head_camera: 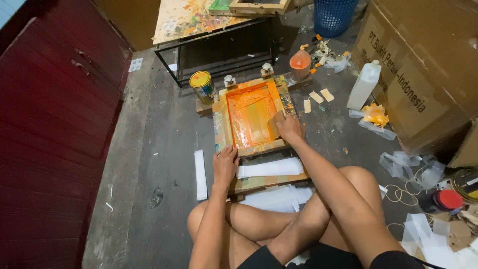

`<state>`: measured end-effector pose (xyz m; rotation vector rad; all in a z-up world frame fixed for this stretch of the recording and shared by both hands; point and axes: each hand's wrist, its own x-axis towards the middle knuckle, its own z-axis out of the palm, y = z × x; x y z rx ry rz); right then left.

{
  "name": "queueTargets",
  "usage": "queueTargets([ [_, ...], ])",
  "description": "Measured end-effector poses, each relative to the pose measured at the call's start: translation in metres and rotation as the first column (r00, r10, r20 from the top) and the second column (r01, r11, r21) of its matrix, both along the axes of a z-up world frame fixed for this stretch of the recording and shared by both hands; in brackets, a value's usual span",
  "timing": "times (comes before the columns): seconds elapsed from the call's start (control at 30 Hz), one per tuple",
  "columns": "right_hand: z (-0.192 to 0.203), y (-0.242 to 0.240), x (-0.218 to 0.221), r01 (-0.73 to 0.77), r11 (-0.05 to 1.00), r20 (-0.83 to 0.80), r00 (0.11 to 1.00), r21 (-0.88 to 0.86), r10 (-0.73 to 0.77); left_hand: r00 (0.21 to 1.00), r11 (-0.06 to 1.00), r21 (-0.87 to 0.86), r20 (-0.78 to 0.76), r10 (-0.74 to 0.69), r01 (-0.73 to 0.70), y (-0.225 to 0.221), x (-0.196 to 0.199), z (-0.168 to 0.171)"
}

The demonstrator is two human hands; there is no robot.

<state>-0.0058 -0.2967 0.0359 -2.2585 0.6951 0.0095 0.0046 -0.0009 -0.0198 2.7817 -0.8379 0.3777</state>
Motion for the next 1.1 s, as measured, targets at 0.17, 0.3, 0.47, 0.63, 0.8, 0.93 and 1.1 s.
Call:
queueTargets([
  [0.17,-0.026,-0.011,0.013,-0.049,0.984,-0.102,0.994,-0.171,0.032,1.0,0.999,-0.044,0.002,0.0,0.0,-0.003,0.001,-0.01],
  [0.3,-0.014,-0.006,0.005,-0.063,0.979,-0.113,0.993,-0.195,0.041,0.999,0.999,-0.025,0.008,0.037,-0.037,-0.006,-0.004,-0.003],
  [0.47,0.008,0.009,-0.017,-0.056,0.872,0.2,0.964,-0.487,0.173,0.998,0.998,0.032,-0.02,0.062,-0.061,-0.007,0.003,-0.018],
  [0.63,0.029,0.037,-0.048,-0.242,0.632,0.346,0.668,-0.736,0.659,0.998,0.996,0.055,0.002,0.07,-0.07,-0.007,0.009,-0.031],
  [0.8,-0.018,0.034,-0.038,-0.382,0.451,0.174,0.577,-0.807,0.798,0.999,0.996,0.067,0.008,0.052,-0.052,-0.006,0.006,-0.02],
  [0.93,-0.021,0.033,-0.035,-0.436,0.47,0.106,0.637,-0.767,0.764,1.0,1.0,0.021,-0.007,0.02,-0.019,-0.003,0.014,-0.028],
  [1.1,-0.033,0.029,-0.026,-0.464,0.432,0.03,0.653,-0.773,0.757,1.0,1.0,0.005,-0.004,-0.024,0.024,-0.001,0.02,-0.031],
])
